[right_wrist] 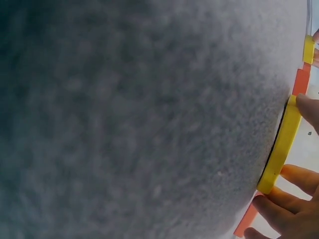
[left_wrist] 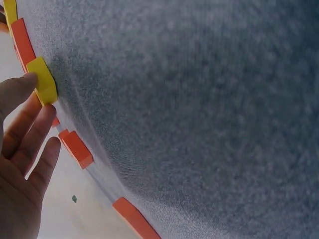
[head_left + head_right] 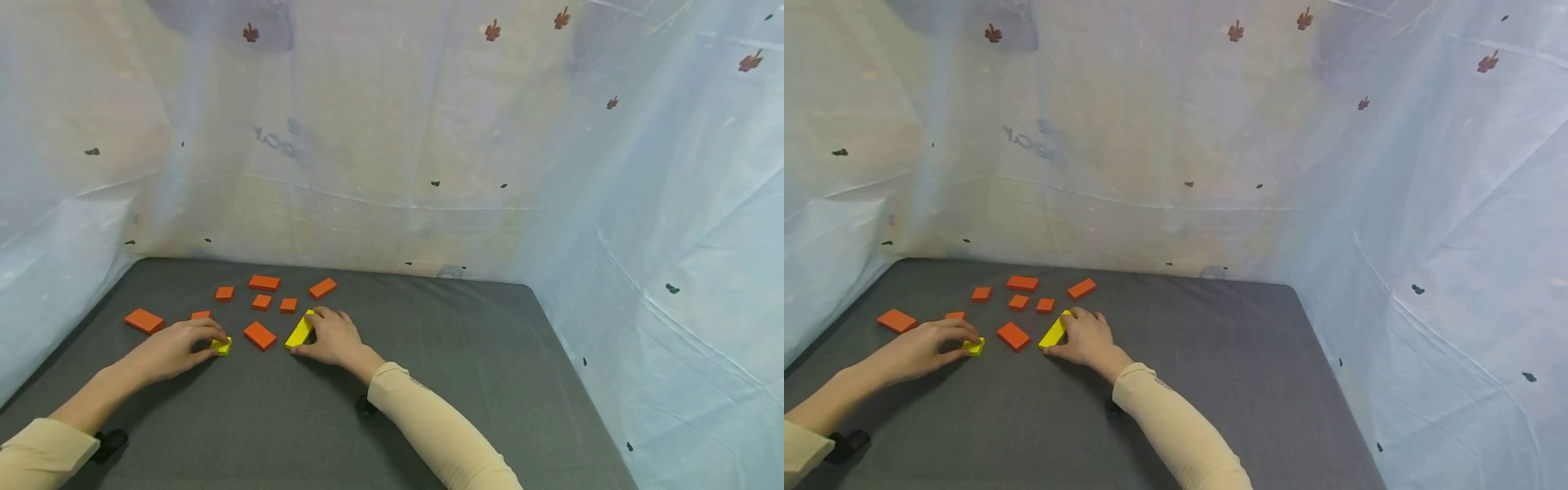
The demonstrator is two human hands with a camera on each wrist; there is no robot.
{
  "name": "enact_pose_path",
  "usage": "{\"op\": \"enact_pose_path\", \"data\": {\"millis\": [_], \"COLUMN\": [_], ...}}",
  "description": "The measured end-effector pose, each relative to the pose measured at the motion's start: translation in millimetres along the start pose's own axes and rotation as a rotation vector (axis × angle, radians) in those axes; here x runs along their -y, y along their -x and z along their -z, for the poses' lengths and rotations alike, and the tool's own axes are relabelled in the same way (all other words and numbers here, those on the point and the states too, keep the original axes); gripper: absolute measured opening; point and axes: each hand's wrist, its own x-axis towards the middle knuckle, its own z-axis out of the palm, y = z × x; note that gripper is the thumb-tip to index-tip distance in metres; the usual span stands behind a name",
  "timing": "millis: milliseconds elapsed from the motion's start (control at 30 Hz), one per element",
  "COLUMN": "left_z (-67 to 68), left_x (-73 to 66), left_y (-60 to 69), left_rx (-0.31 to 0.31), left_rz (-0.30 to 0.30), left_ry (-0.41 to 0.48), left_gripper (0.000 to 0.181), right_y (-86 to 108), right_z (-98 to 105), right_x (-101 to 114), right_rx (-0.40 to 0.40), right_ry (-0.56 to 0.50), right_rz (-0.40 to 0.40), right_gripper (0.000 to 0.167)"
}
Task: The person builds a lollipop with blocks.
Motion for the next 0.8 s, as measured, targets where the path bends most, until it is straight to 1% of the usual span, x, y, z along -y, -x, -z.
{"op": "enact_pose_path", "data": {"millis": [200, 300, 367, 467, 567, 667, 733, 800], "left_z": [-1.4, -1.1, -0.9, -0.3, -1.0, -1.5, -1.8, -1.8], "left_x": [-3.8, -6.4, -9.3, -16.0, -24.3, -34.9, -42.8, -52.1], "left_y": [-1.1, -1.7, -3.3, -7.8, -16.1, -26.6, -34.4, -42.8], "left_rx": [-0.004, -0.033, -0.073, -0.156, -0.255, -0.330, -0.355, -0.359], "left_rz": [0.059, 0.059, 0.042, 0.006, -0.057, -0.113, -0.127, -0.122], "left_ry": [0.014, 0.007, -0.002, -0.012, -0.006, 0.006, 0.020, 0.038], "left_gripper": [0.025, 0.025, 0.025, 0.029, 0.036, 0.041, 0.042, 0.041], "right_y": [7.5, 13.3, 18.3, 28.3, 40.0, 51.9, 59.3, 67.1], "right_z": [5, 8, 10, 15, 20, 24, 27, 29], "right_x": [-6, -11, -16, -23, -31, -37, -40, -43], "right_rx": [-0.022, -0.037, -0.050, -0.076, -0.101, -0.111, -0.116, -0.125], "right_ry": [-0.050, -0.083, -0.104, -0.135, -0.149, -0.158, -0.165, -0.167], "right_rz": [0.010, 0.019, 0.026, 0.051, 0.085, 0.112, 0.125, 0.138], "right_gripper": [0.075, 0.076, 0.077, 0.078, 0.078, 0.078, 0.078, 0.078]}}
